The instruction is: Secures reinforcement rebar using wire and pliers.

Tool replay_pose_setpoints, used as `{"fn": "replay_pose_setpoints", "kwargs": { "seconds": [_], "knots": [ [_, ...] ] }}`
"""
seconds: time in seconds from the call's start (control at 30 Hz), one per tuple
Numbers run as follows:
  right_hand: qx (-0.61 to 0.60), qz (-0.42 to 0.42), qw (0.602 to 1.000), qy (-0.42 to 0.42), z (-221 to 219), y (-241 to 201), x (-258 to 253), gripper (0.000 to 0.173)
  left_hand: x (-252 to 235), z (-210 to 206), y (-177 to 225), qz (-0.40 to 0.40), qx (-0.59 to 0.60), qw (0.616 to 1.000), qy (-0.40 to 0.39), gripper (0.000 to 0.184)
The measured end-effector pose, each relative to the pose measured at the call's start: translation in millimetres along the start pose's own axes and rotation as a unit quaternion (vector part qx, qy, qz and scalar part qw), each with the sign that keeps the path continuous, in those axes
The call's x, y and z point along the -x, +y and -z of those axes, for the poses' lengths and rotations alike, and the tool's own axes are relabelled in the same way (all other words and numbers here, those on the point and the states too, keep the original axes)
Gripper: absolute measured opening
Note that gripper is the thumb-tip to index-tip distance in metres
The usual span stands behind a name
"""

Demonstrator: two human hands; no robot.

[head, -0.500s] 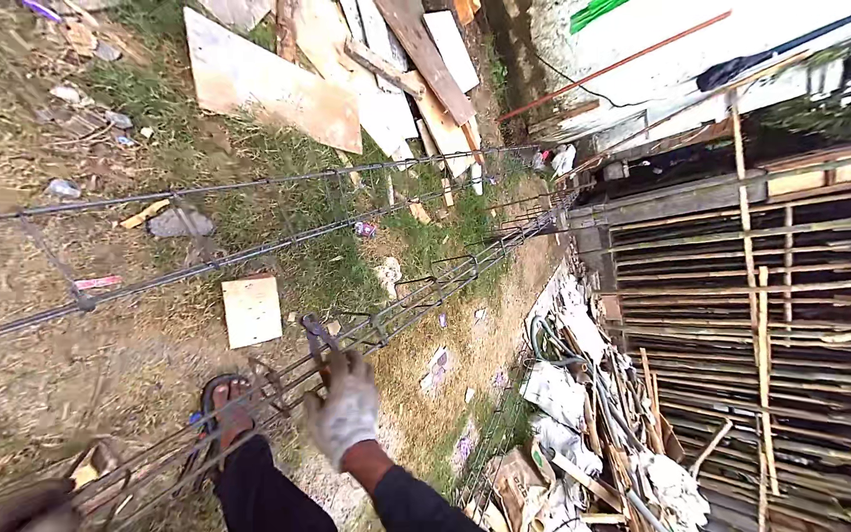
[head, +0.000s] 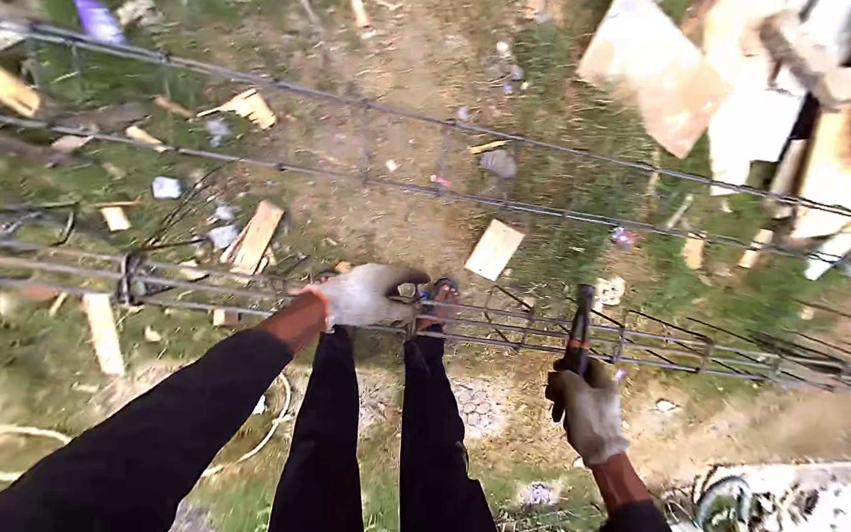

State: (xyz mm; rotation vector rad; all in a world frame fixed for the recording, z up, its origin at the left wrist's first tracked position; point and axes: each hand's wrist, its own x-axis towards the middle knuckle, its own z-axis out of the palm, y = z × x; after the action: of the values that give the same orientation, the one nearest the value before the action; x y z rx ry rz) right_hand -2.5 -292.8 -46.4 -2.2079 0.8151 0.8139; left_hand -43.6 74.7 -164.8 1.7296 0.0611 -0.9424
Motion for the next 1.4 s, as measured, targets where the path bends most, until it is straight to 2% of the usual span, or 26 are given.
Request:
{"fn": "replay_pose_setpoints", "kwargs": {
  "seconds": [0.07, 0.1, 0.17, 0.23, 0.3, 0.4, 0.47, 0.5, 0.57, 0.73, 0.87, 0.93, 1.03, 1.13, 1.23, 1.4],
  "knots": [
    [-0.07, 0.001, 0.992, -0.107, 6, -19, 16, 0.028, 3, 7, -4, 0.003, -0.041, 0.998, -0.036, 0.047],
    [-0.061, 0.0, 0.983, -0.172, 10, -31, 20, 0.026, 3, 7, -7, 0.002, -0.052, 0.998, -0.045, 0.044],
    [0.028, 0.002, 0.954, -0.297, 13, -57, 21, 0.028, 2, 7, -6, -0.002, -0.061, 0.997, -0.055, 0.044],
    [0.17, 0.042, 0.917, -0.358, 8, -82, 17, 0.029, 2, 10, -1, 0.011, -0.059, 0.995, -0.079, 0.045],
    [0.347, 0.132, 0.859, -0.352, -2, -102, 8, 0.024, 2, 14, 5, 0.013, -0.053, 0.994, -0.099, 0.048],
    [0.573, 0.28, 0.701, -0.318, -18, -129, -4, 0.008, 4, 15, 7, 0.001, -0.057, 0.992, -0.108, 0.047],
    [0.662, 0.378, 0.586, -0.275, -29, -137, -8, 0.026, 6, 13, 6, -0.002, -0.08, 0.991, -0.103, 0.047],
    [0.687, 0.407, 0.549, -0.246, -35, -141, -7, 0.032, 5, 12, 5, -0.005, -0.084, 0.991, -0.102, 0.046],
    [0.724, 0.43, 0.503, -0.193, -49, -149, -4, 0.04, 2, 9, -2, -0.012, -0.079, 0.992, -0.094, 0.046],
    [0.758, 0.444, 0.449, -0.16, -76, -164, 5, 0.038, -3, 4, -11, -0.021, -0.078, 0.993, -0.085, 0.042],
    [0.757, 0.455, 0.447, -0.146, -88, -166, 15, 0.039, 1, 5, -8, -0.031, -0.078, 0.992, -0.094, 0.036],
    [0.745, 0.474, 0.448, -0.138, -87, -167, 15, 0.025, -1, 5, -10, -0.035, -0.08, 0.992, -0.092, 0.034],
    [0.771, 0.46, 0.417, -0.145, -94, -182, 17, 0.008, -2, 4, -11, -0.038, -0.073, 0.992, -0.09, 0.034],
    [0.77, 0.477, 0.387, -0.172, -101, -200, 1, 0.014, -1, 7, -6, -0.033, -0.068, 0.992, -0.101, 0.035],
    [0.776, 0.479, 0.364, -0.187, -113, -216, -16, 0.034, 1, 3, -7, -0.032, -0.076, 0.993, -0.078, 0.027],
    [0.75, 0.513, 0.349, -0.23, -109, -210, -33, 0.026, 2, -7, -14, 0.01, -0.075, 0.996, -0.045, 0.03]
  ]
}}
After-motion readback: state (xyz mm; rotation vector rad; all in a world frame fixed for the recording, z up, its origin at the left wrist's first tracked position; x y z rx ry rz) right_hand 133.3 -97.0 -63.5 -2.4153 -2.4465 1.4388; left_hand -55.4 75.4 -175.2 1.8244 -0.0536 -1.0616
